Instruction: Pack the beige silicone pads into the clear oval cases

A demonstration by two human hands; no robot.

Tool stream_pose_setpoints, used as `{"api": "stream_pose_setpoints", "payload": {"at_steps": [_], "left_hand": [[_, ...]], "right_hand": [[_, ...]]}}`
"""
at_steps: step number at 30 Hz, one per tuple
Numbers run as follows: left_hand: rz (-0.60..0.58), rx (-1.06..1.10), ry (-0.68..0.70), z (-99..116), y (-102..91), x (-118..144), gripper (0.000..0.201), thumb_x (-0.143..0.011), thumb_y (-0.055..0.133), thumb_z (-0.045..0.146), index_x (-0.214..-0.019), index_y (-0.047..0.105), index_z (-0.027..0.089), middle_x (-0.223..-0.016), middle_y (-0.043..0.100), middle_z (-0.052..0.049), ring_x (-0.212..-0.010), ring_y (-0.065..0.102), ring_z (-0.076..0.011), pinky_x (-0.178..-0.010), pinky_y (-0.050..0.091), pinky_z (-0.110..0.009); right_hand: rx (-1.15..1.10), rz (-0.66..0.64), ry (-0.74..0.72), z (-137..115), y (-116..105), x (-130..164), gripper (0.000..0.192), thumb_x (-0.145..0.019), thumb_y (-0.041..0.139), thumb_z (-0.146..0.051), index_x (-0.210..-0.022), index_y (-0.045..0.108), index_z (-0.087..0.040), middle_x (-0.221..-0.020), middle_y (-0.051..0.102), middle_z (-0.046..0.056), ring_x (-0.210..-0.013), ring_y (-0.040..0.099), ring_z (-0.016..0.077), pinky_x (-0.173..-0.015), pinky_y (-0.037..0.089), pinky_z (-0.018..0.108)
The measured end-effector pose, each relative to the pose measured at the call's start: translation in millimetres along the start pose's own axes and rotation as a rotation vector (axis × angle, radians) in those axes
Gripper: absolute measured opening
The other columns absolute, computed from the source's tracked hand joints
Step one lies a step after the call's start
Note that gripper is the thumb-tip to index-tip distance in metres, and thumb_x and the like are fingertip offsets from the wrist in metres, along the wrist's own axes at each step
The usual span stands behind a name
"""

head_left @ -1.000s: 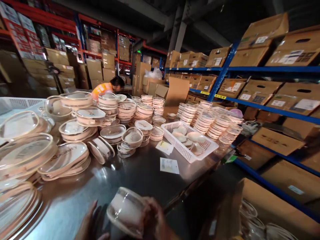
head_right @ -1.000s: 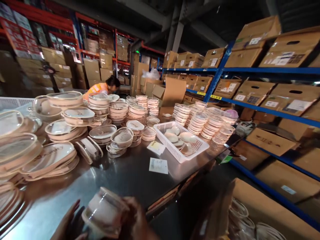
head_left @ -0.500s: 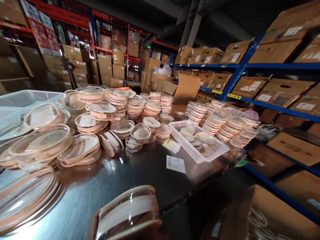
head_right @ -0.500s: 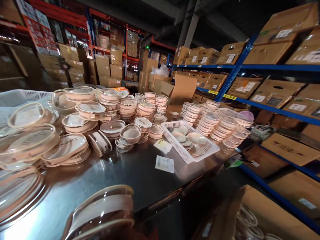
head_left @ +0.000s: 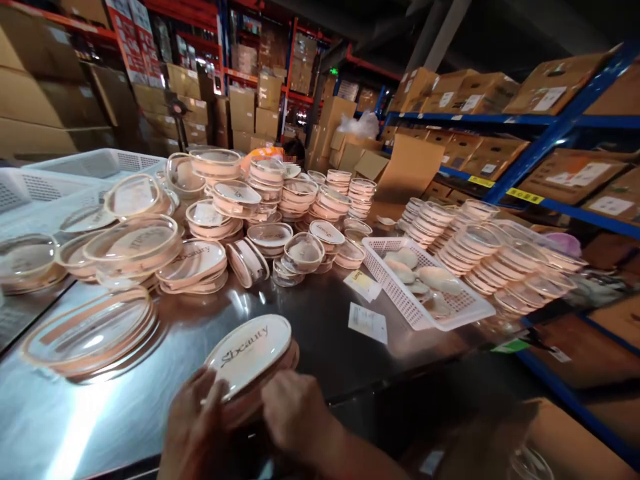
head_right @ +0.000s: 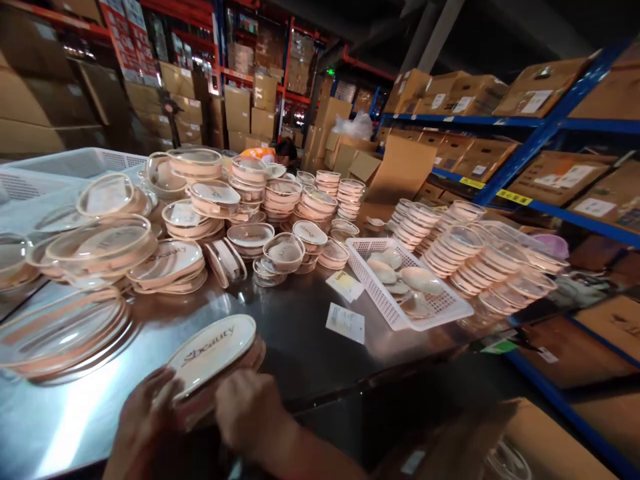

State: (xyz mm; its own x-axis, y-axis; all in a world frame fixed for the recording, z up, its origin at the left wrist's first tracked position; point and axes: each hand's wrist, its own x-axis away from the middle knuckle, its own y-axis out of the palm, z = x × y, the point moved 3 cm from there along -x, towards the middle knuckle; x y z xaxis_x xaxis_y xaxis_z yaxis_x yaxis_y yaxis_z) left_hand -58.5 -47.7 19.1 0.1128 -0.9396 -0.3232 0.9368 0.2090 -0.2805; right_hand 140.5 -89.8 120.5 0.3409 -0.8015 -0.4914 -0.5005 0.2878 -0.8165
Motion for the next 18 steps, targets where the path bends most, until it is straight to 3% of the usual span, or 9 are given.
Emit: {"api": "stream_pose_setpoints", "payload": {"at_steps": [2, 3, 6, 9, 12, 15, 17, 18], "left_hand": [[-0.026, -0.054, 0.053, 13.9, 3.1, 2.8, 0.036, -0.061, 0.077, 0.035, -0.096, 0.074, 0.026, -0.107, 0.069, -0.015, -0.112, 0.058, -0.0416, -0.104, 0.037, -0.059], [-0.038, -0.047, 0.057, 19.6, 3.1, 4.4, 0.043, -0.062, 0.077, 0.037, -0.104, 0.073, 0.026, -0.107, 0.068, -0.013, -0.108, 0.060, -0.0395, -0.102, 0.040, -0.058], [0.020, 0.131, -0.077, 28.1, -4.4, 8.2, 0.052, -0.072, 0.071, 0.047, -0.119, 0.066, 0.026, -0.114, 0.067, -0.010, -0.106, 0.063, -0.0334, -0.095, 0.049, -0.048], [0.137, 0.390, -0.299, 23.8, -13.2, 6.9, 0.050, -0.075, 0.067, 0.059, -0.113, 0.066, 0.027, -0.122, 0.067, -0.006, -0.117, 0.061, -0.0320, -0.103, 0.048, -0.044], [0.124, 0.520, -0.417, 14.0, -15.8, -1.2, 0.057, -0.066, 0.068, 0.071, -0.099, 0.071, 0.025, -0.112, 0.073, -0.007, -0.113, 0.064, -0.0337, -0.103, 0.049, -0.046], [0.131, 0.478, -0.424, 6.8, -18.3, -9.0, 0.057, -0.060, 0.071, 0.073, -0.087, 0.075, 0.023, -0.103, 0.076, -0.007, -0.110, 0.064, -0.0339, -0.105, 0.048, -0.046], [0.155, 0.443, -0.397, 6.8, -20.0, -11.5, 0.056, -0.060, 0.072, 0.073, -0.084, 0.076, 0.023, -0.103, 0.076, -0.007, -0.112, 0.063, -0.0331, -0.105, 0.048, -0.044], [0.158, 0.435, -0.387, 8.1, -20.4, -12.0, 0.056, -0.060, 0.071, 0.074, -0.083, 0.076, 0.022, -0.102, 0.076, -0.007, -0.111, 0.064, -0.0328, -0.104, 0.049, -0.043]], "right_hand": [[-0.007, 0.069, -0.071, -12.1, 4.6, -5.4, 0.030, -0.095, 0.037, -0.022, -0.075, 0.059, -0.020, -0.063, 0.062, 0.006, -0.058, 0.055, 0.0194, -0.052, 0.036, 0.031], [-0.082, 0.128, -0.021, -9.6, 3.7, -6.6, 0.030, -0.097, 0.037, -0.025, -0.078, 0.061, -0.021, -0.066, 0.064, 0.006, -0.061, 0.058, 0.0199, -0.056, 0.040, 0.031], [-0.442, 0.294, 0.388, 26.0, -1.3, -4.8, 0.034, -0.100, 0.037, -0.038, -0.089, 0.065, -0.021, -0.081, 0.069, 0.008, -0.078, 0.064, 0.0215, -0.072, 0.048, 0.033], [-0.883, 0.159, 0.727, 58.4, 14.5, 1.7, 0.039, -0.088, 0.058, -0.058, -0.081, 0.066, -0.020, -0.072, 0.068, 0.004, -0.066, 0.062, 0.0182, -0.065, 0.050, 0.030], [-1.251, -0.048, 0.897, 62.7, 40.2, 12.5, 0.052, -0.070, 0.072, -0.068, -0.075, 0.066, -0.017, -0.056, 0.061, -0.001, -0.045, 0.053, 0.0121, -0.051, 0.047, 0.026], [-1.288, -0.009, 0.866, 57.3, 49.3, 20.3, 0.066, -0.063, 0.074, -0.073, -0.097, 0.071, -0.017, -0.079, 0.072, 0.007, -0.055, 0.062, 0.0161, -0.058, 0.054, 0.031], [-1.214, 0.021, 0.758, 53.1, 46.5, 21.0, 0.078, -0.063, 0.077, -0.070, -0.123, 0.063, -0.022, -0.115, 0.070, 0.013, -0.086, 0.070, 0.0245, -0.077, 0.057, 0.037], [-1.193, 0.001, 0.697, 50.7, 44.7, 20.2, 0.085, -0.062, 0.080, -0.067, -0.133, 0.056, -0.026, -0.130, 0.064, 0.013, -0.104, 0.067, 0.0281, -0.086, 0.055, 0.040]]}}
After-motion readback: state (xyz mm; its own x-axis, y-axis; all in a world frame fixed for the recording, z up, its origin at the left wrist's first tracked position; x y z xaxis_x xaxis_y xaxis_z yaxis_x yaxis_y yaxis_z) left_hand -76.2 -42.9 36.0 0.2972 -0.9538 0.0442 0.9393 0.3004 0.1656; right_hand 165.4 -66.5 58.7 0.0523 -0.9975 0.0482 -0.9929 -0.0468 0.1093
